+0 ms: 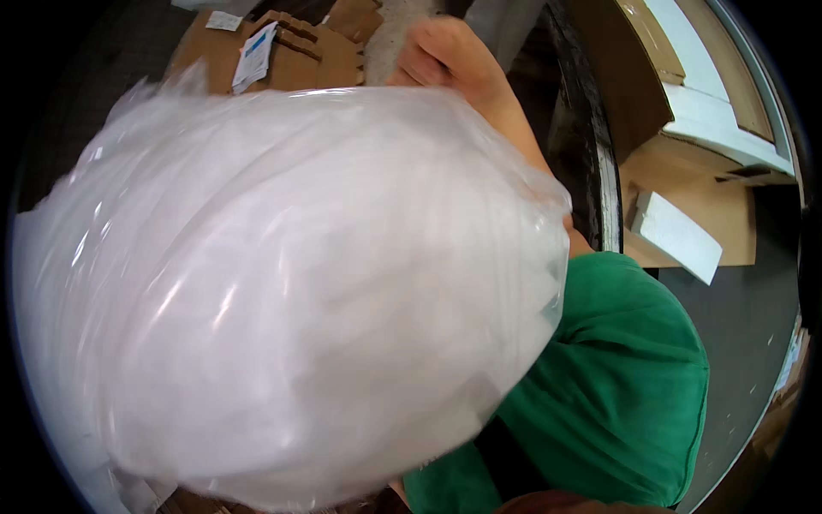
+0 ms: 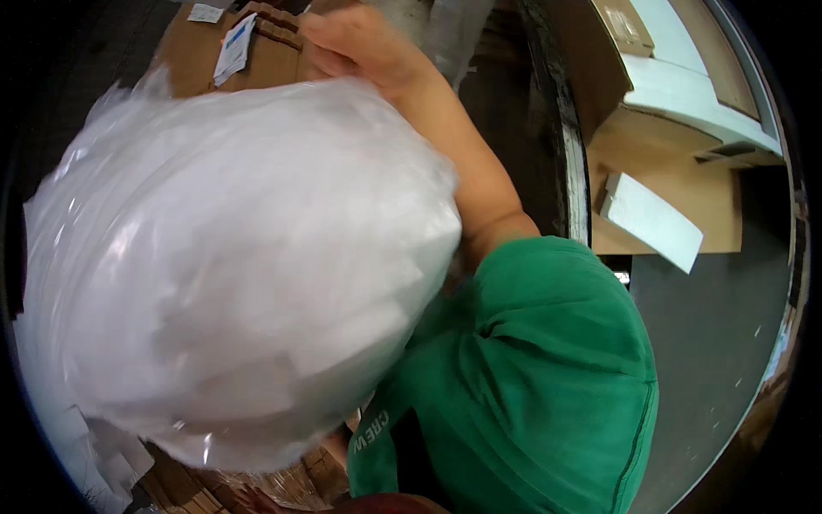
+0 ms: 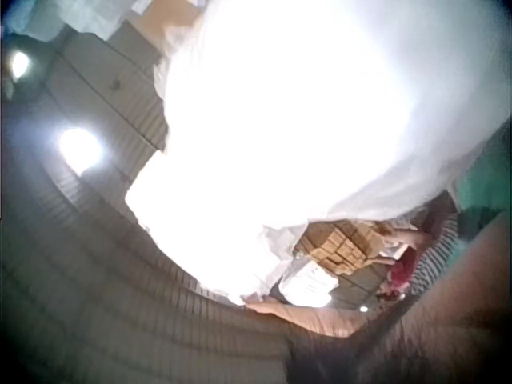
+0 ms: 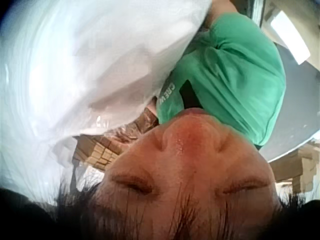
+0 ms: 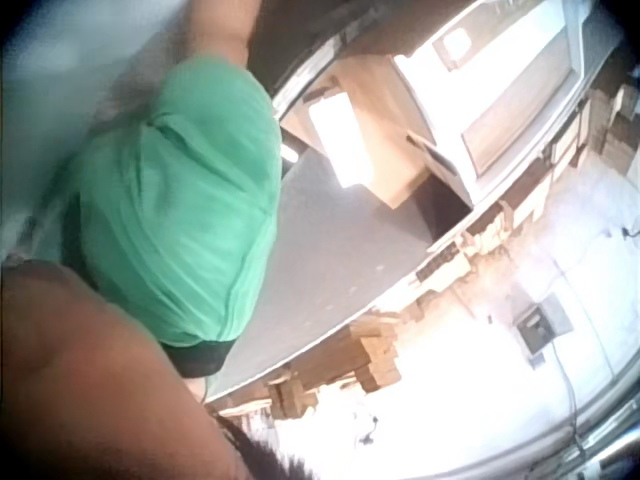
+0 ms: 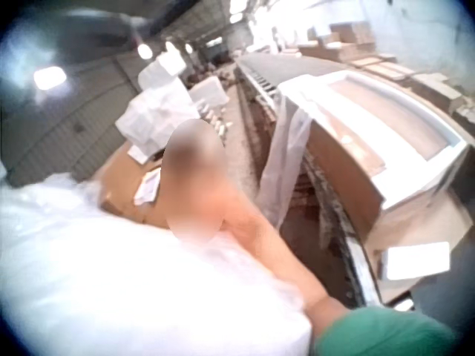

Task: The person packs wooden furniture parts and white foam inserts into a cardboard box on a conveyor belt. They arrange the pieces by hand, layering them with protective foam and plastic wrap, while coworkers assist nearby.

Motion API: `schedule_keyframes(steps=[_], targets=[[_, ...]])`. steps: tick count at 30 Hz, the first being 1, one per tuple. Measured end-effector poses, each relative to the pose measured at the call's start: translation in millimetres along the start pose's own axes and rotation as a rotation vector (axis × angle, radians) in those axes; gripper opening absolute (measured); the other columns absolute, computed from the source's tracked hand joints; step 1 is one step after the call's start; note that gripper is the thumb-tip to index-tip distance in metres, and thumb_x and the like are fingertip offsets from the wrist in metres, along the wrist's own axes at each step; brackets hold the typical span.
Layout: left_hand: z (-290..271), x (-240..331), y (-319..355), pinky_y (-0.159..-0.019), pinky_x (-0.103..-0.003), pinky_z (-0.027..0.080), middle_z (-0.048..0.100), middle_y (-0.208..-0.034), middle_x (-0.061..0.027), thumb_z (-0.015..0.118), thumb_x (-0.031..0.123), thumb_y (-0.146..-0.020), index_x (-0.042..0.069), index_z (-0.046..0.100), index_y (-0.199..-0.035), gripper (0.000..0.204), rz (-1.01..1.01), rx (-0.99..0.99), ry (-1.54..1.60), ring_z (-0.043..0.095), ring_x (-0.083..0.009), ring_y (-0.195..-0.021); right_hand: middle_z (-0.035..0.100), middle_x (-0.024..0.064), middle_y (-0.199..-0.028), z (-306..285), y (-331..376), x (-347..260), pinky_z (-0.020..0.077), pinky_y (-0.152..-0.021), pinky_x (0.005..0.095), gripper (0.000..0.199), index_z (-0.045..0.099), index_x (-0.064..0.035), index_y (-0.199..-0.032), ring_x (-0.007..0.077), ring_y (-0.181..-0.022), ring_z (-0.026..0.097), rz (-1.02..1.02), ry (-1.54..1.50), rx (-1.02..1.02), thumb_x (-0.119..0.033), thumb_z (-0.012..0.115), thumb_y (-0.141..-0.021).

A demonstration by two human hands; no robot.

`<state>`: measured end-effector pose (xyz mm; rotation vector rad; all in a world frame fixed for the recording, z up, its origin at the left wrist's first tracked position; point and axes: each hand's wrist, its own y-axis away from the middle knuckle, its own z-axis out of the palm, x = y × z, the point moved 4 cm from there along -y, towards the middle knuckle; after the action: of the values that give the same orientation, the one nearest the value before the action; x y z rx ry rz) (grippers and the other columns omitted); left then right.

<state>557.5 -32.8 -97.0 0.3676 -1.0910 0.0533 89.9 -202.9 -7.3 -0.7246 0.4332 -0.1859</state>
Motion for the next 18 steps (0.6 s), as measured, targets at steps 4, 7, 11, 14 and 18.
schedule_keyframes(steps=[4, 7, 11, 14, 18], targets=[[-21, 0, -22, -0.101, -0.049, 0.037, 0.044, -0.136, -0.0153, 0.043, 0.044, -0.095, 0.006, 0.043, -0.132, 0.053, -0.039, -0.040, 0.002, 0.043, -0.0294, -0.123, 0.036, -0.0067, -0.051, -22, 99, 21, 0.0280, -0.043, 0.0246, 0.045, 0.045, -0.0078, -0.053, 0.0054, -0.047, 0.031, 0.217, 0.851, 0.488, -0.027, 0.062, -0.090], [-56, -7, -24, -0.093, -0.042, 0.043, 0.060, -0.112, -0.0094, 0.051, 0.029, -0.095, 0.007, 0.059, -0.100, 0.025, -0.090, 0.177, 0.097, 0.055, -0.0235, -0.104, 0.035, -0.0079, -0.051, -44, 162, 74, 0.0254, -0.043, 0.0254, 0.049, 0.041, -0.0088, -0.049, 0.0043, -0.049, 0.028, 0.492, 0.836, 0.617, -0.024, 0.062, -0.090], [-86, -39, -7, -0.090, -0.038, 0.045, 0.062, -0.101, -0.0062, 0.056, 0.028, -0.092, 0.007, 0.061, -0.093, 0.021, -0.171, 0.265, 0.121, 0.056, -0.0226, -0.094, 0.035, -0.0049, -0.049, -46, 187, 141, 0.0294, -0.045, 0.0296, 0.053, 0.044, -0.0073, -0.049, 0.0075, -0.049, 0.029, 0.807, 0.929, 0.899, -0.038, 0.061, -0.089], [-131, -62, 38, -0.088, -0.038, 0.045, 0.063, -0.101, -0.0065, 0.057, 0.023, -0.091, 0.005, 0.062, -0.095, 0.019, -0.134, 0.357, 0.209, 0.056, -0.0221, -0.092, 0.037, -0.0015, -0.056, -131, 240, 214, 0.0322, -0.048, 0.0336, 0.046, 0.049, -0.0072, -0.056, 0.0132, -0.054, 0.031, 0.739, 1.012, 0.986, -0.035, 0.055, -0.092], [-101, -54, 6, -0.077, -0.032, 0.046, 0.064, -0.092, -0.0091, 0.052, 0.023, -0.091, 0.004, 0.061, -0.094, 0.022, 0.074, 0.379, 0.154, 0.058, -0.0204, -0.082, 0.040, 0.0011, -0.058, -252, 329, 126, 0.0335, -0.047, 0.0343, 0.040, 0.049, -0.0059, -0.060, 0.0143, -0.052, 0.034, 0.844, 1.299, 0.919, -0.032, 0.054, -0.091]])
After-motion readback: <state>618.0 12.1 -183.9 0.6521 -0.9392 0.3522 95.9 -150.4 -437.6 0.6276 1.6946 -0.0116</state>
